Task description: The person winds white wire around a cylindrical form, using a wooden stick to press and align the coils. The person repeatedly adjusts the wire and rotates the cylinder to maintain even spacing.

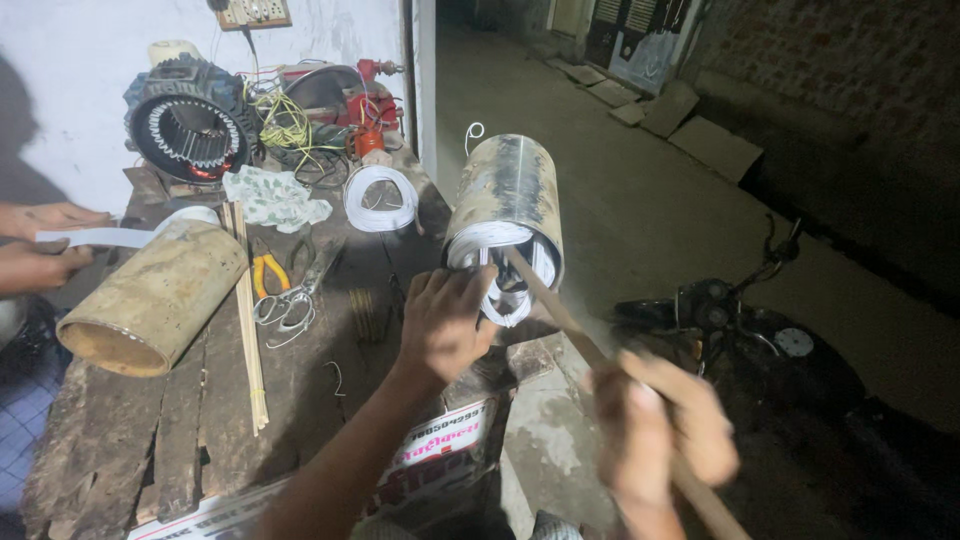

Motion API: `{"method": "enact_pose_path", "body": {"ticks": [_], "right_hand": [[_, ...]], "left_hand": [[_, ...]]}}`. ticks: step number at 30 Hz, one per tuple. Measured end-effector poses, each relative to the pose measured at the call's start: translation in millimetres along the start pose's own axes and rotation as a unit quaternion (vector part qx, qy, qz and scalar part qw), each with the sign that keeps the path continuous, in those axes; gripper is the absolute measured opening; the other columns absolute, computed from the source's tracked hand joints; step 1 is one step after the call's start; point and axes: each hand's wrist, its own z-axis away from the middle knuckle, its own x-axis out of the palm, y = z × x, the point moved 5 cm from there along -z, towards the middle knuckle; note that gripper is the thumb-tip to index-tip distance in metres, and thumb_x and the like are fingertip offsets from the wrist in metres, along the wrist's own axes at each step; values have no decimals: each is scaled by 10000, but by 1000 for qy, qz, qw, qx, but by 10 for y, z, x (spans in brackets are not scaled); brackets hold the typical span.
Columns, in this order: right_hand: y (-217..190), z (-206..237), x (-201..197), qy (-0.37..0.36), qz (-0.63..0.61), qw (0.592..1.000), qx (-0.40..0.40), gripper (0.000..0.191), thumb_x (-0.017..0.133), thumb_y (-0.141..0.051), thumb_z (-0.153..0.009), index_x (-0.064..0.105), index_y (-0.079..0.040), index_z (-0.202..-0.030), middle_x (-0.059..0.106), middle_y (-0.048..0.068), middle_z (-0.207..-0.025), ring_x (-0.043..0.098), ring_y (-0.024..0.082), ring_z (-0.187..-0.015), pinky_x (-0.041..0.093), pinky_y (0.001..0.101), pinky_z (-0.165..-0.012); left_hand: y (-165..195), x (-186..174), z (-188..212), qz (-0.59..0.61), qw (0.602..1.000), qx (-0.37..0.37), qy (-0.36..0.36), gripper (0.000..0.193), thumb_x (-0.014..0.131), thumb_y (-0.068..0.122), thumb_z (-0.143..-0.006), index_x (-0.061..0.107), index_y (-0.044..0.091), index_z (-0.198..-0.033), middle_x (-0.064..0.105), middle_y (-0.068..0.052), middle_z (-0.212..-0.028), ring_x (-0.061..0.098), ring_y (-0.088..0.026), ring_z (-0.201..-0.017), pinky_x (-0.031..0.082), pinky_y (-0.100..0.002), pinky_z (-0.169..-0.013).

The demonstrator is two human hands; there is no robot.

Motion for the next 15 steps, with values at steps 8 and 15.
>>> {"method": "enact_pose_path", "body": {"ticks": [8,15], "right_hand": [[345,-349,738,33,-52,996,-58,222,491,-95,-1043,624,76,-1090,668,186,-824,558,116,-552,497,258,-590],[480,-360,951,76,-140,984,-81,224,479,-122,-1100,585,70,-1146,508,80,-636,532,123,-558,625,407,-829]], "left_hand": [[-99,160,82,-13,997,-18,71,502,760,198,-818,638,60,-1284,708,-91,-914,670,-284,-852,453,-451,-852],[-168,244,166,29,983,-28,181,362,778,134,-859,641,50,-1184,683,-111,-935,633,-327,-857,468,-468,-863]]}}
